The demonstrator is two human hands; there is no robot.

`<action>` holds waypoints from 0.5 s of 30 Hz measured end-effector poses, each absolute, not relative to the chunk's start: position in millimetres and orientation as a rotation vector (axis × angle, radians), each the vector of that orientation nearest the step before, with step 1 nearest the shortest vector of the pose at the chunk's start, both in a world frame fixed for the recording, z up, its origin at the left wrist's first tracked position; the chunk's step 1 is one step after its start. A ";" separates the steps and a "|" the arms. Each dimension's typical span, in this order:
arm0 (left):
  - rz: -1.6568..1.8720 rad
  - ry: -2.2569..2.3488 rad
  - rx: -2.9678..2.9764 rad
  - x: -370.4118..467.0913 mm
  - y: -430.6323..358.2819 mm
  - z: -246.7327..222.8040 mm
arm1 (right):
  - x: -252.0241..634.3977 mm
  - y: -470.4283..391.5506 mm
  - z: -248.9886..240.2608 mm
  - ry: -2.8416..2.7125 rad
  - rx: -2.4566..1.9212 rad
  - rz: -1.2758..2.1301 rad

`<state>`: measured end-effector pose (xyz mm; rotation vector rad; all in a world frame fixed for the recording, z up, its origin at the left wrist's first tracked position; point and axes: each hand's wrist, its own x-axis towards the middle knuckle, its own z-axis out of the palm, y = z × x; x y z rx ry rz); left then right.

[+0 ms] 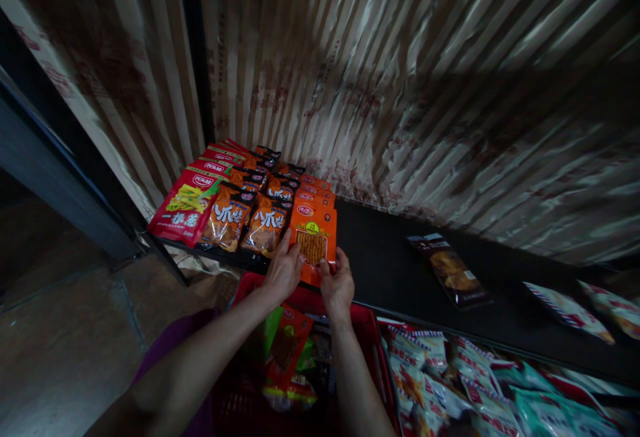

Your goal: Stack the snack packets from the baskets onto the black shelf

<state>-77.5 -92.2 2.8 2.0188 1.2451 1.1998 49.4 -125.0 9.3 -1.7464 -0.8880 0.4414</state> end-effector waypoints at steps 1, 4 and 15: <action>1.188 1.253 2.057 -77.1 -93.8 4.0 | 48.3 -125.5 10.4 -0.917 -1.802 0.395; 1.126 1.279 2.200 -76.6 -98.3 7.2 | 44.7 -126.5 12.5 -1.007 -1.894 0.302; 0.967 1.259 2.385 -73.5 -100.3 2.4 | 60.7 -120.6 1.3 -1.099 -1.893 0.201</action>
